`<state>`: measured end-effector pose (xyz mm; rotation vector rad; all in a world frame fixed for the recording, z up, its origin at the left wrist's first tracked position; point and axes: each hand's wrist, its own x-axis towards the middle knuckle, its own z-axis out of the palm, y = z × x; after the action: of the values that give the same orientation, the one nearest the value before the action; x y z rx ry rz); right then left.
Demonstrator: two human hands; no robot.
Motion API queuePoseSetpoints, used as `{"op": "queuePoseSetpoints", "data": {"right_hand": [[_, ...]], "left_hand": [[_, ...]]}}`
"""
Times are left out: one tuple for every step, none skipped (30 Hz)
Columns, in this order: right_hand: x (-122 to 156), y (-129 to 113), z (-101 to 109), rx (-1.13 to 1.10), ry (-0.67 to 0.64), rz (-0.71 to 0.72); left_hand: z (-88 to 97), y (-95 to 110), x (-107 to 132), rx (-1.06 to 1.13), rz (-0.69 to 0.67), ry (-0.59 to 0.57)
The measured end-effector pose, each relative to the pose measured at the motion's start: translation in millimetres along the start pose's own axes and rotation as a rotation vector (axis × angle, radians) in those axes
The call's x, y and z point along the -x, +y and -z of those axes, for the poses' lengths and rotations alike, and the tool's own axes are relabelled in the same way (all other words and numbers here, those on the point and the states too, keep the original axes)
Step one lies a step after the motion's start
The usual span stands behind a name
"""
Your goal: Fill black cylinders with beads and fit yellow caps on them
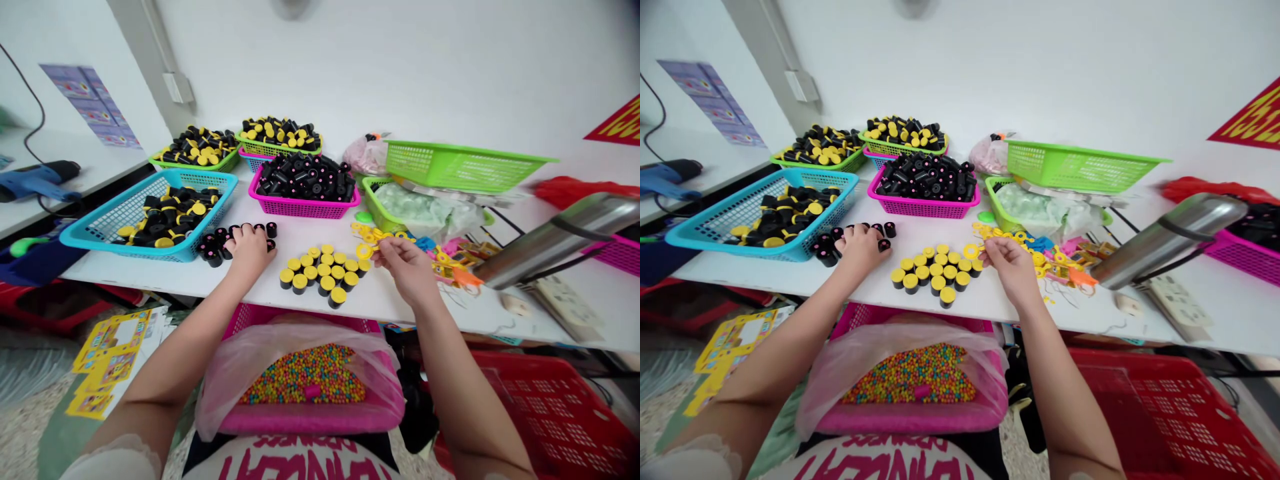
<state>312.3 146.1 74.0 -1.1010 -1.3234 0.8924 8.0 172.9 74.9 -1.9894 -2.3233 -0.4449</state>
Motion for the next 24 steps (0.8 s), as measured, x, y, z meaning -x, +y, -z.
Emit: {"op": "queuePoseSetpoints", "data": {"right_hand": [[4, -5, -5, -0.002, 0.002, 0.029], [9, -12, -11, -0.001, -0.001, 0.067], [14, -19, -18, 0.004, -0.005, 0.116], [21, -27, -26, 0.015, -0.008, 0.175], [28, -35, -34, 0.037, -0.006, 0.242], [34, -43, -42, 0.073, 0.000, 0.319], [41, -49, -50, 0.118, -0.001, 0.406], [47, -54, -57, 0.159, -0.015, 0.500], [52, -58, -63, 0.189, -0.040, 0.597], [56, -59, -69, 0.205, -0.075, 0.690], [59, -59, -73, 0.203, -0.102, 0.773], [62, -58, -76, 0.188, -0.115, 0.838], [64, -56, -78, 0.171, -0.117, 0.885], [66, -55, -79, 0.159, -0.115, 0.914], [68, -53, -79, 0.153, -0.121, 0.931], [70, -51, -78, 0.154, -0.141, 0.942], [72, -50, -77, 0.160, -0.167, 0.953], [74, -49, -76, 0.168, -0.196, 0.968], [76, -49, -75, 0.173, -0.216, 0.986], [77, -47, -74, 0.176, -0.226, 1.003], [78, -46, -74, 0.176, -0.230, 1.013], [79, -44, -73, 0.173, -0.225, 1.016], [80, -42, -73, 0.173, -0.216, 1.012], [81, -40, -72, 0.179, -0.208, 1.010]], "left_hand": [[7.8, 0, 3, 0.072, -0.016, -0.051], [16.7, 1, 7, 0.179, -0.057, -0.104], [26.3, 3, 12, 0.319, -0.125, -0.157], [36.0, 5, 19, 0.477, -0.212, -0.206], [45.3, 8, 27, 0.628, -0.300, -0.248], [53.4, 12, 36, 0.756, -0.375, -0.277], [60.0, 16, 46, 0.855, -0.429, -0.299], [64.7, 20, 56, 0.932, -0.468, -0.308], [67.4, 23, 65, 1.001, -0.501, -0.298], [68.2, 26, 74, 1.069, -0.532, -0.274], [67.5, 28, 81, 1.133, -0.567, -0.245], [65.7, 29, 87, 1.183, -0.602, -0.221], [63.4, 29, 92, 1.212, -0.633, -0.205], [60.9, 29, 96, 1.221, -0.660, -0.194], [58.6, 28, 99, 1.221, -0.687, -0.189], [56.4, 27, 102, 1.228, -0.713, -0.187], [54.3, 26, 104, 1.249, -0.727, -0.187], [52.1, 25, 106, 1.285, -0.718, -0.194], [49.5, 25, 108, 1.325, -0.694, -0.208], [46.4, 24, 110, 1.358, -0.653, -0.234], [42.7, 23, 111, 1.388, -0.605, -0.268], [38.6, 23, 113, 1.419, -0.554, -0.304], [34.3, 23, 115, 1.455, -0.510, -0.340], [30.2, 23, 116, 1.494, -0.475, -0.378]]}}
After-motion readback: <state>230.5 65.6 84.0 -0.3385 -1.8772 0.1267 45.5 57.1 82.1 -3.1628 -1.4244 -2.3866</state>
